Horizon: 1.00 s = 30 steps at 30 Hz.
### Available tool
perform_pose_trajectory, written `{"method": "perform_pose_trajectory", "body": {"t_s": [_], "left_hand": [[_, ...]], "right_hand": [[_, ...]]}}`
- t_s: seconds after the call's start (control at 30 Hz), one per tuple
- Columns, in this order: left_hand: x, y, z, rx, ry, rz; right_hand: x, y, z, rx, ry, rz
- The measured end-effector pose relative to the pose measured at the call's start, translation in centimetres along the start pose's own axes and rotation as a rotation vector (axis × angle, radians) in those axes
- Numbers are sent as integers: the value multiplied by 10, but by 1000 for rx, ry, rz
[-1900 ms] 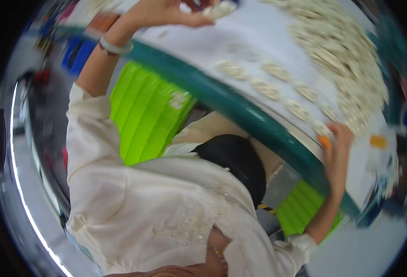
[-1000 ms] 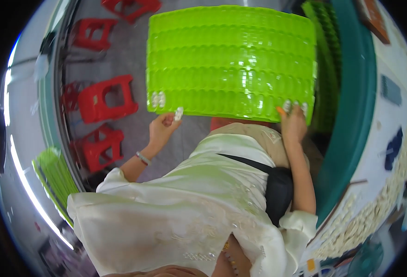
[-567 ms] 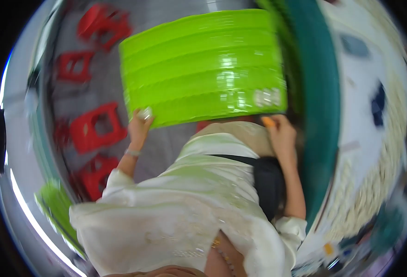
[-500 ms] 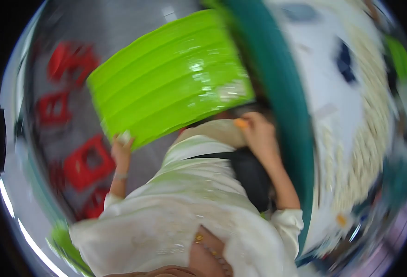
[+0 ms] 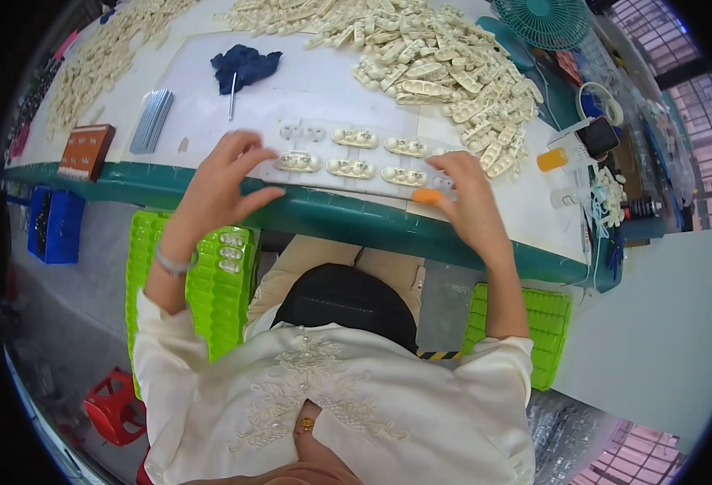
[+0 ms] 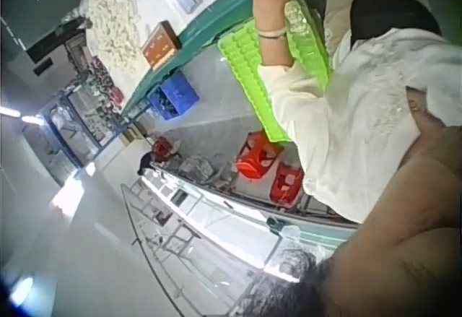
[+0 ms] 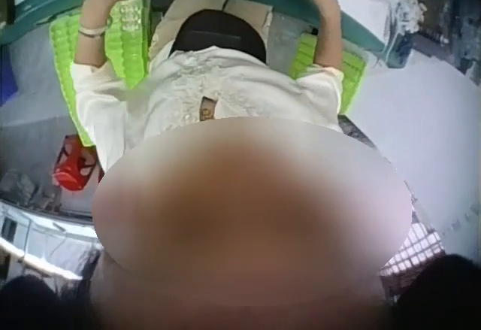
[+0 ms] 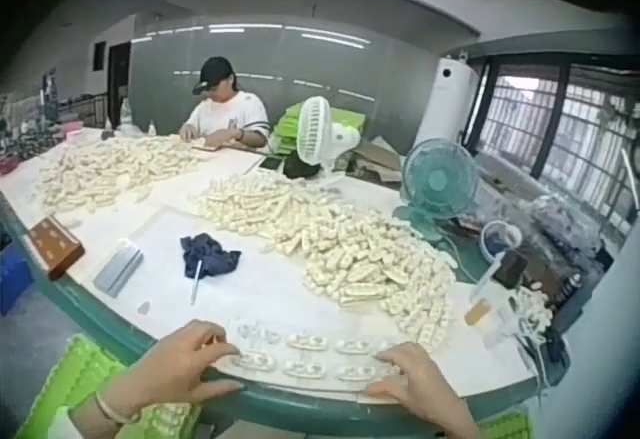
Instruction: The worker is assembling small white plastic components by placing them into a tray, applying adhesive from a bottle, and using a craft knife for precision work.
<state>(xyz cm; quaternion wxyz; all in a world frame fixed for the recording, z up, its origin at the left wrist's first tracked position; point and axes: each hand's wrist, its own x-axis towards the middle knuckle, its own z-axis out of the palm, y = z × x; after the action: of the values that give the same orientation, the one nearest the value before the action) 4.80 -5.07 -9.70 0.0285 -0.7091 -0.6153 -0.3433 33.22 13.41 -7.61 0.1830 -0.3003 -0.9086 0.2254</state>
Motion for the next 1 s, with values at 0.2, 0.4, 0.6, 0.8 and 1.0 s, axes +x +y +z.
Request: {"method": "perform_pose_trajectory", "body": {"t_s": [0.2, 0.4, 0.6, 0.8, 1.0], "left_hand": [[50, -24, 12, 99, -429, 141], [58, -27, 9, 238, -510, 177], [-1, -24, -46, 123, -10, 22], [-210, 22, -64, -14, 215, -876], [-375, 156, 40, 68, 573, -1714]], "right_hand": [[8, 17, 24, -127, -84, -157], [15, 1, 9, -80, -81, -136], [0, -93, 43, 187, -162, -279], [2, -140, 249, 205, -903, -496], [-23, -143, 382, -12, -856, -715]]}}
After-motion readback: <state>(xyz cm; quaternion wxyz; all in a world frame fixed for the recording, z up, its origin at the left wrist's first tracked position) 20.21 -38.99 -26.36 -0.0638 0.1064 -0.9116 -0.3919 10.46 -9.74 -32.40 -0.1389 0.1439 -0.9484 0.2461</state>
